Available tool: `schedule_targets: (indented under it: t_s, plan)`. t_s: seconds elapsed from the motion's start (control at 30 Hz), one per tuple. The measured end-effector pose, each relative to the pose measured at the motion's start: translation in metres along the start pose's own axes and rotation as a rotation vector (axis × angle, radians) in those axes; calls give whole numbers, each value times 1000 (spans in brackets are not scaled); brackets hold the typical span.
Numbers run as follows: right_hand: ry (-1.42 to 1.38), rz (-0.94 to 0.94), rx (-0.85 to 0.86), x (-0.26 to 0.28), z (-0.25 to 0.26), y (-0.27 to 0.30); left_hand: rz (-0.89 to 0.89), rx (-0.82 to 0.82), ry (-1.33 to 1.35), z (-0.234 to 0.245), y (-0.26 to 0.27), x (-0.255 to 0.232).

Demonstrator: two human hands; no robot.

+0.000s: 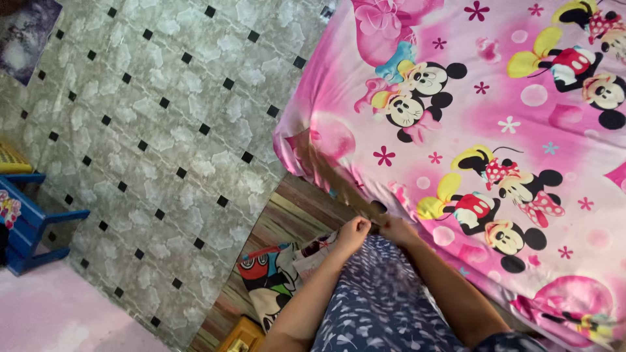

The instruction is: The person sweeps the surface of a bed using a broom and then tucks the bedsheet edges under the mattress by hand.

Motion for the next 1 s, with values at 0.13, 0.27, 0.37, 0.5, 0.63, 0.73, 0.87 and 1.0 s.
schedule_targets:
  t_s: [0.13,0.27,0.37,0.5,0.63,0.73,0.87,1.0]
  plan:
    - [-337,-105,-415,-45,83,44,-92,-41,12,7,-9,-12]
    - [-456,-68,-954,-65,137,82,-17,-15,53,5,-8,-13]
    - [-385,-259,-444,-32,79,9,-54,-2,74,5,-18,-17]
    - [254,147,-67,34,-1,-18,-87,-45,-6,9,-22,-20]
    - [-12,-117,-320,-20,82,-3,-93,-69,48,21,-32,-32]
    - [-535,-90,-756,-84,156,63,-106,-82,134,35,-44,-46]
    - [-545,-311,-702,-97,135,44,-96,-120,197,31,-45,-40]
    - [35,-72,1,-5,40,-5,-72,-84,339,23,-57,-36]
Point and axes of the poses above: each hand's wrist, its own y-axis away from the middle knuckle, its own z-axis out of the back of the hand, x = y × z, the point moved 6 cm from there along -y, towards the middle knuckle, and after that the axes turned 12 degrees about x, right-handed, at the moved point
